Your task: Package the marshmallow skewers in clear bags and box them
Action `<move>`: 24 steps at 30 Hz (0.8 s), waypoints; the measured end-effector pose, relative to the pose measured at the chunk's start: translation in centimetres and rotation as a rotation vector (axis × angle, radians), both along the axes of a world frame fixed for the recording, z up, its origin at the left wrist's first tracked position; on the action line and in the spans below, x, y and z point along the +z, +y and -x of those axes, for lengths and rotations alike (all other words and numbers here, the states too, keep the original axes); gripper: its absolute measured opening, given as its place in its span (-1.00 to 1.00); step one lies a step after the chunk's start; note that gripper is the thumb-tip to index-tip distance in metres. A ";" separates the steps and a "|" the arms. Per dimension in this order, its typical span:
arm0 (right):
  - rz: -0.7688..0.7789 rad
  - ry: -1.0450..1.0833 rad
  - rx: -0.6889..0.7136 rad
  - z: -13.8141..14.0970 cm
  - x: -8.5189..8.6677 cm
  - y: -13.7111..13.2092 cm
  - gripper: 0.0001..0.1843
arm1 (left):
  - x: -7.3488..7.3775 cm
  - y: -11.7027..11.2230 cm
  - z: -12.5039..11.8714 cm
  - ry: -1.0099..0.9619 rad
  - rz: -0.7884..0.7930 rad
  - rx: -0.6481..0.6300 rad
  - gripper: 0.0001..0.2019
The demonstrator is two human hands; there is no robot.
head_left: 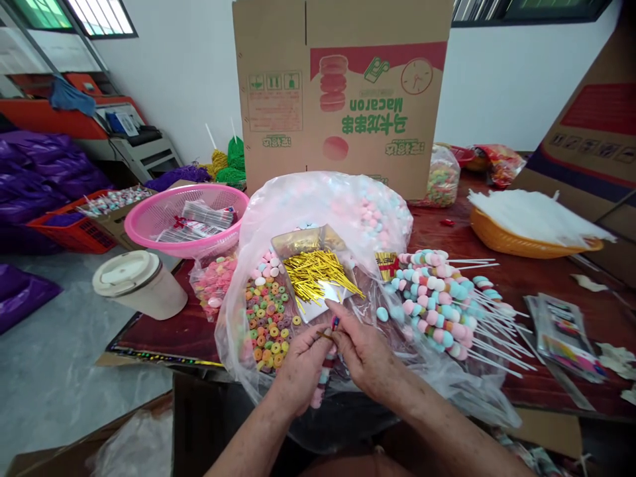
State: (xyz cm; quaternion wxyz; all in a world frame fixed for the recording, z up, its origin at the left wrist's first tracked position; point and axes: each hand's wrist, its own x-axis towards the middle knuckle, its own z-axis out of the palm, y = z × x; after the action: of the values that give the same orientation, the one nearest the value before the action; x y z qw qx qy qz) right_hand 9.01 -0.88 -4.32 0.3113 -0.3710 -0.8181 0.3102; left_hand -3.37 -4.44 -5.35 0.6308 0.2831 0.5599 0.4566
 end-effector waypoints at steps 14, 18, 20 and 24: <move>-0.005 0.358 -0.256 0.2 -1.5 -2.6 -0.55 | -0.1 -0.7 -1.1 0.057 -0.115 -0.024 -0.64; 0.286 0.443 -0.320 -0.4 -1.5 -2.5 -0.76 | 0.1 -1.0 -1.2 0.094 -0.188 -0.089 -0.64; 0.326 0.414 -0.314 -0.8 -1.4 -2.3 -0.76 | 0.4 -1.1 -1.0 0.075 -0.202 -0.162 -0.67; 0.355 0.405 -0.302 -1.6 -1.3 -2.2 -0.69 | 0.6 -1.2 -0.9 0.082 -0.206 -0.231 -0.69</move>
State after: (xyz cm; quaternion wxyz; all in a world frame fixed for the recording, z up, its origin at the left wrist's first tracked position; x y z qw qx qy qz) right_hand 10.59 -3.09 -5.60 0.4412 -0.4676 -0.6079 0.4660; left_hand -2.51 -5.68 -4.72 0.6233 0.4273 0.4990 0.4242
